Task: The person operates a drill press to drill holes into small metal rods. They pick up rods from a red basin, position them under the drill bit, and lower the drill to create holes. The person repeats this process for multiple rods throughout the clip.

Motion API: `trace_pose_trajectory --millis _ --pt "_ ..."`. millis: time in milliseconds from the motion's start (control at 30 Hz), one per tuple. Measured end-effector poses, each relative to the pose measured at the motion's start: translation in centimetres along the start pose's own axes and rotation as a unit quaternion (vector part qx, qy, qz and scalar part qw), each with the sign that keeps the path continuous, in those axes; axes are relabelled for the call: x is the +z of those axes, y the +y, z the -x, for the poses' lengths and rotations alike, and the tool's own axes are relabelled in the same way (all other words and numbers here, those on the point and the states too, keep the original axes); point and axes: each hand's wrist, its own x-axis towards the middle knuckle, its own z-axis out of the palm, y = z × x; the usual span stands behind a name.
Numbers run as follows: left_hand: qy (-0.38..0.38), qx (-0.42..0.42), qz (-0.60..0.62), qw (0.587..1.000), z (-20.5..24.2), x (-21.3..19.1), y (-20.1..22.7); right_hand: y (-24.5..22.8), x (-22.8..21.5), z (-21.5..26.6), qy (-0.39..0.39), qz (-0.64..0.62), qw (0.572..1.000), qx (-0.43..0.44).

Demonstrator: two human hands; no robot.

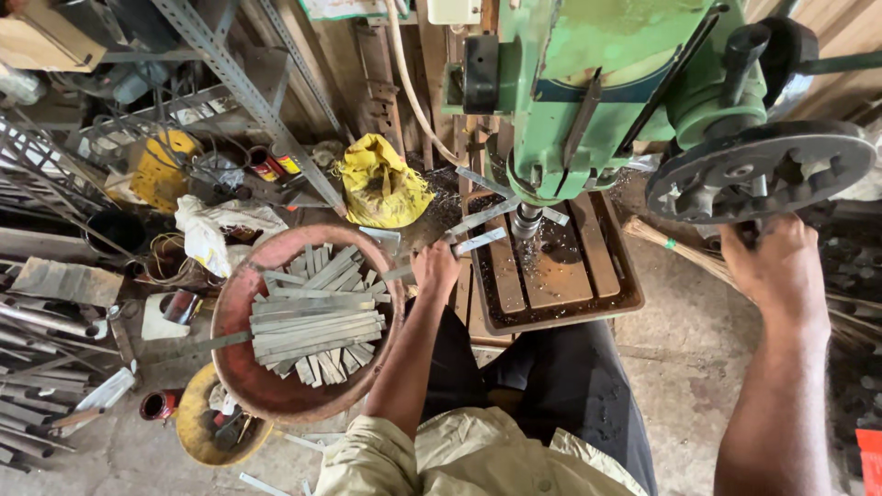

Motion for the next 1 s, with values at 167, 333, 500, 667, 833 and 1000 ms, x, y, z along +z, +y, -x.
trace_pose_trajectory --millis 167,333,500,667,833,1000 --pt "-0.111 0.133 -0.126 0.977 3.5 -1.6 -0.2 -0.2 -0.1 -0.1 -0.009 -0.022 1.000 0.015" --pt "-0.097 0.025 -0.134 0.986 4.1 -2.7 1.6 -0.5 -0.2 -0.1 -0.019 0.017 1.000 0.008" --pt "-0.065 0.019 -0.147 0.987 3.3 -2.2 2.4 -0.6 -0.3 0.0 -0.023 0.005 0.999 0.042" --pt "-0.066 0.050 -0.103 0.991 4.4 -3.8 4.0 2.1 1.1 0.0 0.001 0.035 0.999 0.012" --pt "-0.066 0.075 -0.119 0.988 3.5 -3.6 3.6 3.3 2.0 -0.5 0.025 0.054 0.998 -0.035" --pt "-0.023 0.095 -0.111 0.989 3.9 -3.7 3.6 0.4 0.6 0.0 -0.010 -0.031 0.998 0.056"
